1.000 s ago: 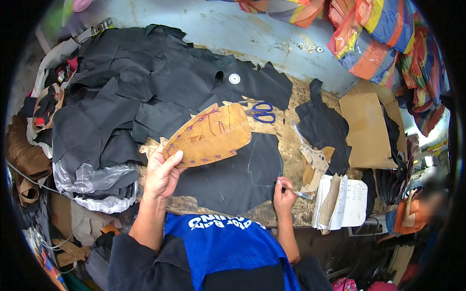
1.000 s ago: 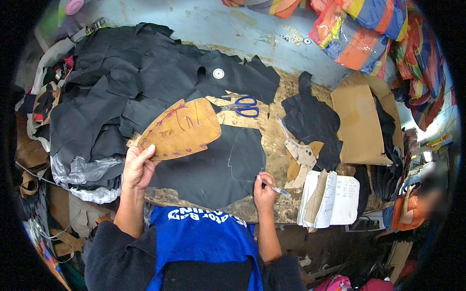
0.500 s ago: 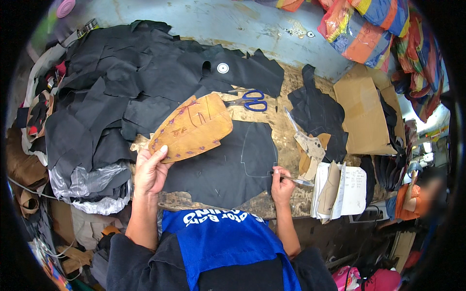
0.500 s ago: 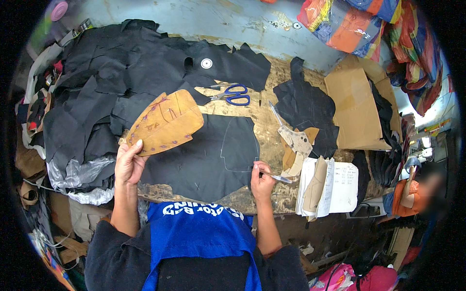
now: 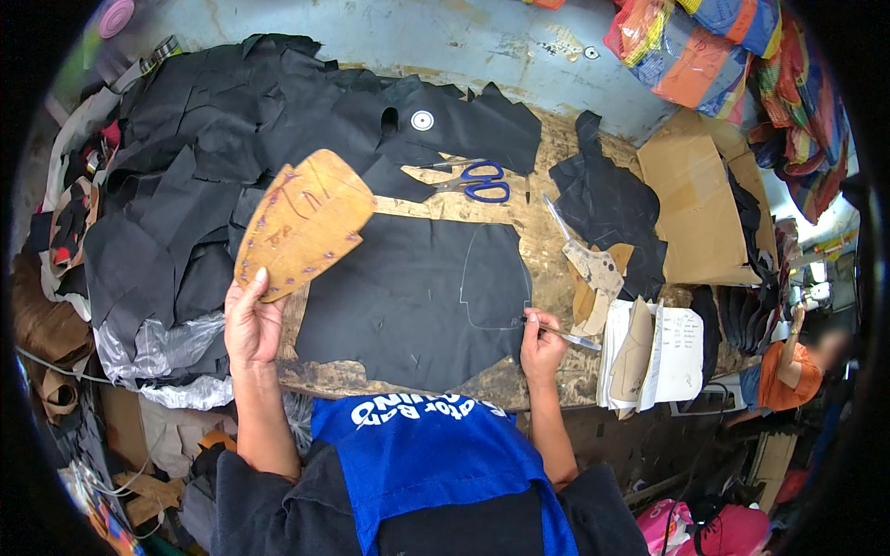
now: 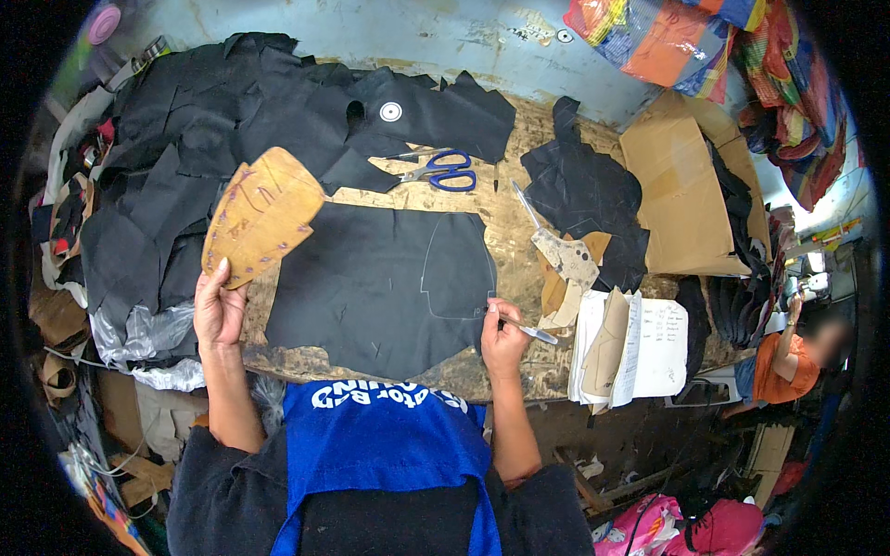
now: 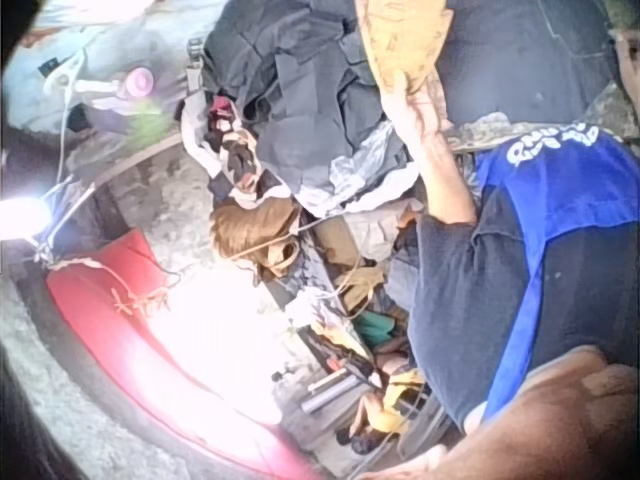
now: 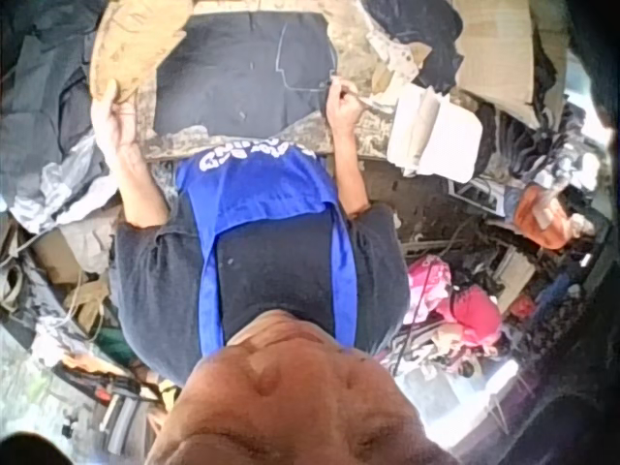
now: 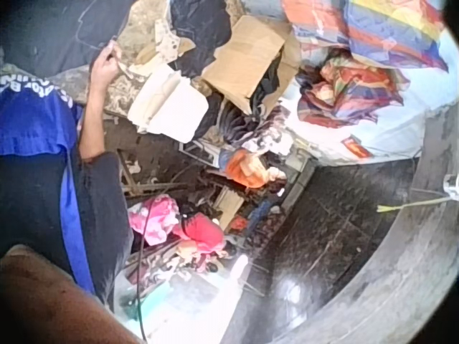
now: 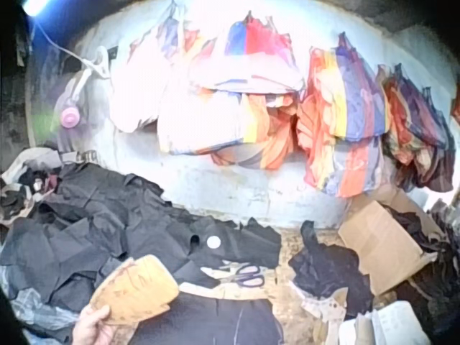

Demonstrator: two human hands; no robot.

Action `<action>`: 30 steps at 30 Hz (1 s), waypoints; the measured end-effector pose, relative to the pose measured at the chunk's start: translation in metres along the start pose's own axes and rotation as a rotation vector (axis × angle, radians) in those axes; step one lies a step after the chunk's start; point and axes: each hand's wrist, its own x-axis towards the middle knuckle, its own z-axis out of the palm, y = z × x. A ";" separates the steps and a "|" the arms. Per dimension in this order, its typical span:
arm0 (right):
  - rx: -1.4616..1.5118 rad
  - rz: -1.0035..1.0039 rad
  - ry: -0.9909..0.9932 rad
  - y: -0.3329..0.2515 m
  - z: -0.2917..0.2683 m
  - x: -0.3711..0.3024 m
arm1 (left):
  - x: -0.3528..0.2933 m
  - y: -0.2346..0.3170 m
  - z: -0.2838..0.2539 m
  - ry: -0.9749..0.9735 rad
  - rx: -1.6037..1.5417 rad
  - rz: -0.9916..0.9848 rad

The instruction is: The person places cardboard templates on a large piece of black fabric and traces their outlines with a white marker. They reposition the templates multiple times to mark several shapes on the fabric.

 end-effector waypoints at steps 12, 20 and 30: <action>-0.482 0.110 0.008 -0.038 -0.018 0.010 | 0.005 0.029 -0.059 0.313 -0.195 0.119; -0.300 0.269 -0.032 -0.037 -0.024 0.026 | 0.006 0.005 -0.067 0.317 -0.267 -0.004; -0.331 0.153 0.180 -0.022 -0.061 0.036 | 0.005 -0.015 -0.048 0.129 -0.095 -0.129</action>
